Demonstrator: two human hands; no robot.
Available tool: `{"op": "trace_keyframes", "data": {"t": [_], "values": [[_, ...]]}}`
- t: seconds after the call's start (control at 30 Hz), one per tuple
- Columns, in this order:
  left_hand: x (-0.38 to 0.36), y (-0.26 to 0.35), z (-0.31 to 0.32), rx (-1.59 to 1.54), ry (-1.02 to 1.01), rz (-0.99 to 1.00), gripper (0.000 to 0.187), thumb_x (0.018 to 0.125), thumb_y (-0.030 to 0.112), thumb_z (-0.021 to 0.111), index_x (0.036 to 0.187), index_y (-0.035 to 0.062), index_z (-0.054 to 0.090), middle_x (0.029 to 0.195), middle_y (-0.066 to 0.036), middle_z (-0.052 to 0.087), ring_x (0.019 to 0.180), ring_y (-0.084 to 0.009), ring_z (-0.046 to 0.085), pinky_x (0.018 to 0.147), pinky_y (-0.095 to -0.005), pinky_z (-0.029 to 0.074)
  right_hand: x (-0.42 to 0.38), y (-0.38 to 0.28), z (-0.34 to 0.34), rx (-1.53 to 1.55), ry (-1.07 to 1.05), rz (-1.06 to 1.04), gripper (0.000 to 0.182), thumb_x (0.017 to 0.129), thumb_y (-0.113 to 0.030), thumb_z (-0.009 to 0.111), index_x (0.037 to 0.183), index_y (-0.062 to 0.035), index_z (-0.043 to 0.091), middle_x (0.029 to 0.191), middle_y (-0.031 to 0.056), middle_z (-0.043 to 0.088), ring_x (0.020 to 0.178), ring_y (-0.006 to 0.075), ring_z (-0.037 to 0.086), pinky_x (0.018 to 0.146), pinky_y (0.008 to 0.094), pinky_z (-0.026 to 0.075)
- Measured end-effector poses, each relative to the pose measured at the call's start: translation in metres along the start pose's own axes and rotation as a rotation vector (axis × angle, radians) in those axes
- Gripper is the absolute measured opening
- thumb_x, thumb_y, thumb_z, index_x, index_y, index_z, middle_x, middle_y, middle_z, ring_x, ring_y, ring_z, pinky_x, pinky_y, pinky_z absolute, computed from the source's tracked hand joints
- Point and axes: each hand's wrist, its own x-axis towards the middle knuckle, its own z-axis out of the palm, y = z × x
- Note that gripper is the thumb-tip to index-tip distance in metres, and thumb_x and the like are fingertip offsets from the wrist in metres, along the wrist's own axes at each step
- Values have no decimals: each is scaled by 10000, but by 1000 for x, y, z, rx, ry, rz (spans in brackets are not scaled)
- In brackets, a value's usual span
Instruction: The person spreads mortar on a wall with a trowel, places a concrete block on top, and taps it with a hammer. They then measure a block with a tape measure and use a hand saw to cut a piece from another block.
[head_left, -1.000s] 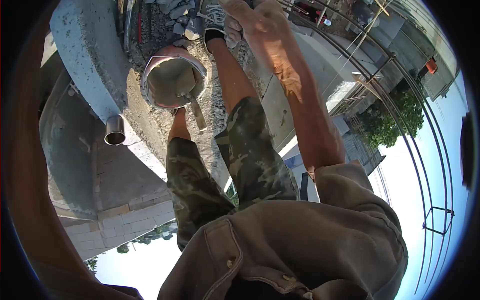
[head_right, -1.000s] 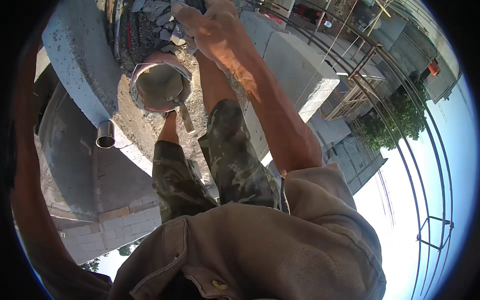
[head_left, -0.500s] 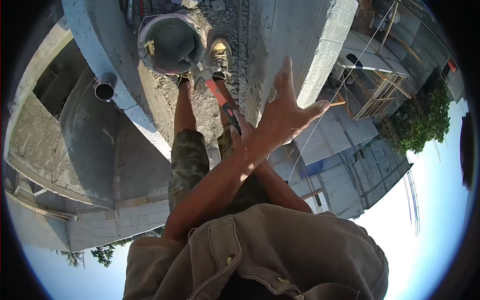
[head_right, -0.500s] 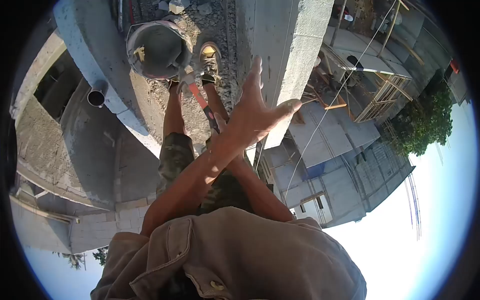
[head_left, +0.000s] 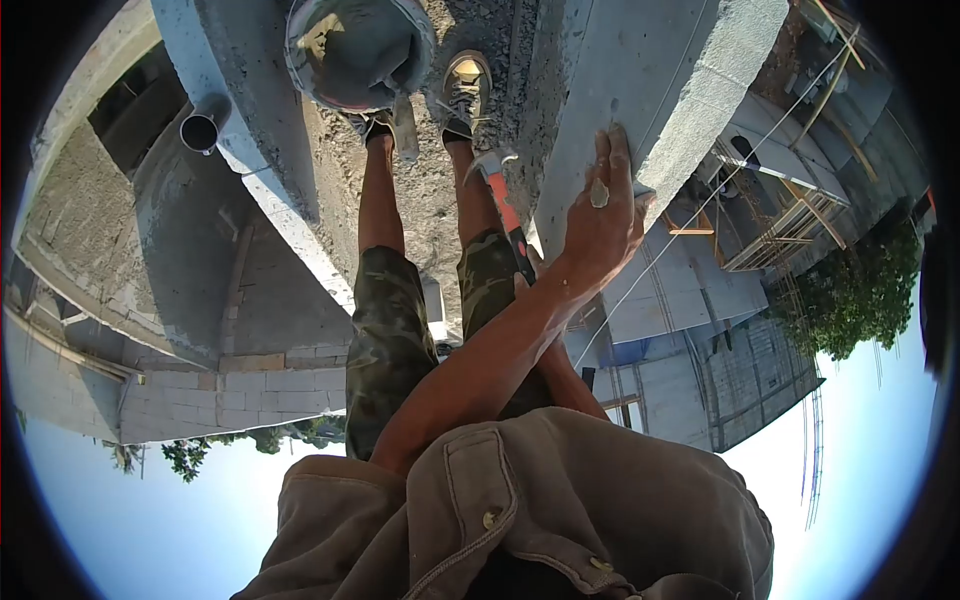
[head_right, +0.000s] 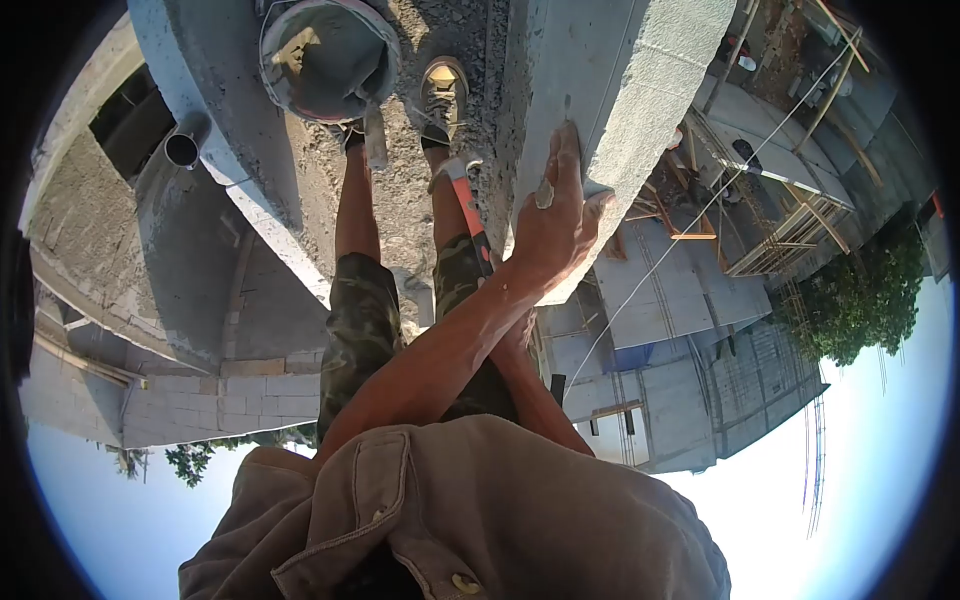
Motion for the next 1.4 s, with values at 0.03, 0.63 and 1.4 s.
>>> {"op": "trace_keyframes", "data": {"t": [0.03,0.63,1.4], "values": [[0,0,-1,-16,-6,-3,795,858,132,646,1443,-67,145,1447,-350,242,1363,-418,290,1073,-379,373,-3,3,-2,33,-12,16,461,873,-191,635,1293,-37,524,1258,144,567,1196,291,484,1015,407,354],[0,-9,4,8,5,-13,800,841,174,656,1441,-38,171,1371,-407,311,1303,-472,353,1029,-460,415,-39,34,-22,558,-172,378,437,880,-200,617,1262,-10,522,1185,171,594,1113,287,546,941,408,411],[92,-18,-34,72,-346,117,1005,866,346,642,1474,18,-88,1009,-329,616,919,-399,643,803,-431,505,-155,-13,-12,269,125,414,185,881,-173,589,933,0,546,606,145,547,520,303,579,521,378,451]]}}
